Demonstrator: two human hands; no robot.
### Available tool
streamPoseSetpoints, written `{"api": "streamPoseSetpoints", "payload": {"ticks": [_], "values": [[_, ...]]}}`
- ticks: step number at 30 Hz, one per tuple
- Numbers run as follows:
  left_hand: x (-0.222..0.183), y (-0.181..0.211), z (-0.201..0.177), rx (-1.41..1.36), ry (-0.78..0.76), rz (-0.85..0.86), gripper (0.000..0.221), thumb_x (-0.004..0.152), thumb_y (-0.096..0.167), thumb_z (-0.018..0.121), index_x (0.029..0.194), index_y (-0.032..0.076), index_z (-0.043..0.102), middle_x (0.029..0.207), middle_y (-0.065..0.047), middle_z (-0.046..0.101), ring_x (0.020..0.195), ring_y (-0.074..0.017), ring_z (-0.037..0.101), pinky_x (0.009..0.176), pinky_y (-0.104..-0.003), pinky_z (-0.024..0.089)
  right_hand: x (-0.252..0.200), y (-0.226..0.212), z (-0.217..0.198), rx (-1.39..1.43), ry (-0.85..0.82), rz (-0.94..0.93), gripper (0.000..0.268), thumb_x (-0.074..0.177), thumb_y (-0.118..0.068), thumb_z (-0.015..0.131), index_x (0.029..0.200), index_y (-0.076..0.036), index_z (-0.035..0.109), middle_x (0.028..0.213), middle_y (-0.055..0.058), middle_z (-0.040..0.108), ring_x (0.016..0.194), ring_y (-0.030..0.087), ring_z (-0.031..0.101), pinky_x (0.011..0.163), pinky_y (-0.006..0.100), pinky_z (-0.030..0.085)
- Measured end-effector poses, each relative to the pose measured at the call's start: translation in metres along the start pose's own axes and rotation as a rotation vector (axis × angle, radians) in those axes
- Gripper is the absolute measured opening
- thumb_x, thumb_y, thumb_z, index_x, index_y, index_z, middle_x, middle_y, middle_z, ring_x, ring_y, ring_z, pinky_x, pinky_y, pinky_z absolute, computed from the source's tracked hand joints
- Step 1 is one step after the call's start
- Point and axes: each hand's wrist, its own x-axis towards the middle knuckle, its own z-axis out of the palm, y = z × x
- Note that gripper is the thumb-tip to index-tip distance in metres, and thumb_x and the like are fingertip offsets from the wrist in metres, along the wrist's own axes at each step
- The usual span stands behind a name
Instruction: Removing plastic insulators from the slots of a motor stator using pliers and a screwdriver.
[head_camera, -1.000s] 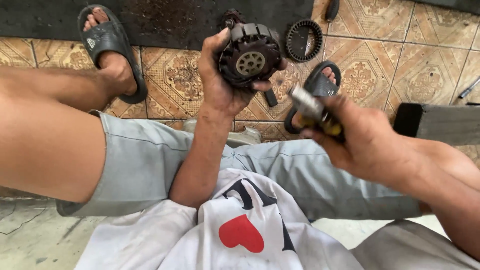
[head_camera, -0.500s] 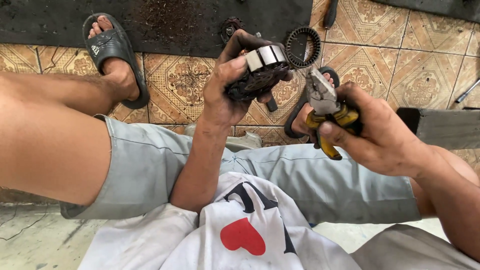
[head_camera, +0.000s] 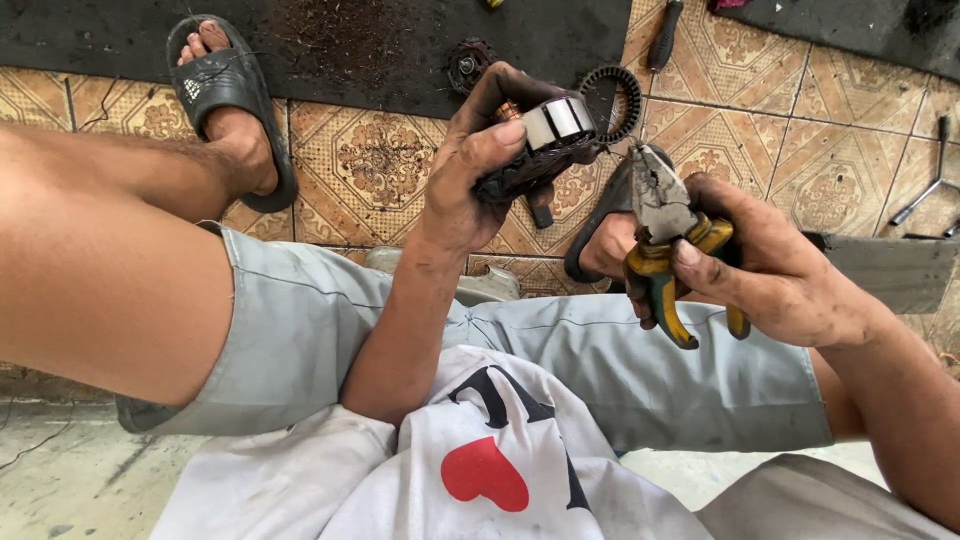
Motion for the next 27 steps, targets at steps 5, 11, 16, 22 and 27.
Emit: {"api": "streamPoseSetpoints", "payload": {"ticks": [5,11,16,22,27], "values": [[0.003,-0.009,-0.005,0.024,0.029,0.021,0.026,0.101,0.02,0.069,0.125,0.012,0.06,0.13,-0.017,0.066,0.097,-0.0369,0.074,0.055,-0.033,0.058,0.004,-0.002,0.007,0.038,0.016,-0.019,0.032,0.103,-0.02,0.053,0.122,-0.005,0.033,0.127,0.021,0.059,0.096,0.032,0.074,0.073,0.044,0.07],[0.03,-0.051,-0.038,0.573,0.39,-0.156,0.054,0.078,0.059,0.067,0.112,0.017,0.061,0.108,-0.014,0.067,0.092,-0.0218,0.067,0.059,-0.028,0.057,0.072,-0.065,0.008,-0.819,0.43,0.273,0.028,0.105,-0.021,0.055,0.125,-0.002,0.05,0.109,0.014,0.062,0.095,0.025,0.063,0.084,0.038,0.057],[0.031,-0.103,-0.069,0.544,0.569,-0.269,0.062,0.078,0.052,0.077,0.117,0.006,0.064,0.092,-0.02,0.071,0.075,-0.0271,0.071,0.054,-0.035,0.056,0.151,-0.065,-0.045,-0.919,0.338,0.185,0.023,0.113,-0.021,0.055,0.126,-0.002,0.049,0.115,0.014,0.063,0.104,0.027,0.066,0.089,0.043,0.059],[0.024,-0.108,-0.074,0.51,0.58,-0.297,0.044,0.078,0.048,0.084,0.105,0.015,0.072,0.085,-0.017,0.073,0.078,-0.0265,0.077,0.05,-0.033,0.06,0.251,-0.03,-0.06,-0.782,0.248,0.323,0.022,0.11,-0.022,0.058,0.121,-0.006,0.049,0.114,0.009,0.065,0.104,0.023,0.069,0.095,0.037,0.061],[0.025,-0.078,-0.065,0.479,0.595,-0.312,0.042,0.077,0.046,0.084,0.105,0.016,0.073,0.082,-0.016,0.074,0.077,-0.0235,0.077,0.052,-0.031,0.062,0.297,-0.021,-0.08,-0.7,0.208,0.448,0.021,0.106,-0.023,0.061,0.117,-0.009,0.05,0.113,0.004,0.067,0.105,0.019,0.072,0.099,0.032,0.062]]}}
